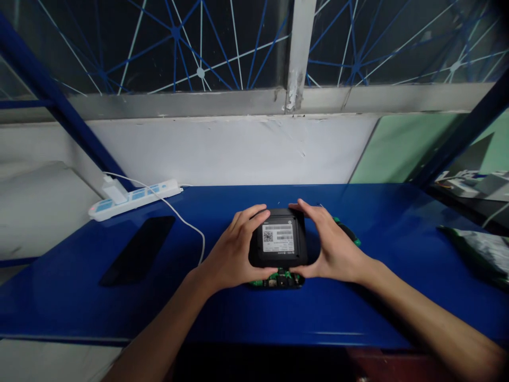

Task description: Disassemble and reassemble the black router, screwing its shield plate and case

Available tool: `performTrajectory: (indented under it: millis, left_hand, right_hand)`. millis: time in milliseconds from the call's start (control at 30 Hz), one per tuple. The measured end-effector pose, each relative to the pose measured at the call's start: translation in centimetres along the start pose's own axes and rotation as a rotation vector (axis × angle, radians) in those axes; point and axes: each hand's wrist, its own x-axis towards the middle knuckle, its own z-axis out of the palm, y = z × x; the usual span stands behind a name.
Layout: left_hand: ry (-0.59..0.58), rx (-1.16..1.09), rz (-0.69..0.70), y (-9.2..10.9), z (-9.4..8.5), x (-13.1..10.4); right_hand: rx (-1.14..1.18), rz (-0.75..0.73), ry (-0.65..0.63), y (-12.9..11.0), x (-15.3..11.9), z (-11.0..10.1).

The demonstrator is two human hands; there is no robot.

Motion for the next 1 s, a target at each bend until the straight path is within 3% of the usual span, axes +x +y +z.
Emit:
performTrajectory:
  millis: [267,433,600,767,1000]
  left_hand:
    - [0.026,0.018,0.0,0.2,0.1,0.3]
    - [0.012,-0.071,-0.103,0.5,-0.2,-0.1]
    - [-0.092,-0.201,-0.291,0.5,-0.5,-0.6]
    - [-0.237,-0.192,-0.355,0.4,-0.5,-0.6]
    - [-0.34,-0.203,-0.473,1.1,-1.0,-0.2]
  right_hand:
    - [-0.016,0.024,-0.005,0.2,-0.1,-0.1]
    - [-0.009,0.022,-0.02,0.0,-0.1,-0.2]
    - [0.031,0.117,-0.141,-0.2,-0.2,-0.2]
    - [0.1,0.215,-0.304,-0.1,-0.3,-0.2]
    - [0.136,0.273,-0.393,-0.2,-0.2,-0.1]
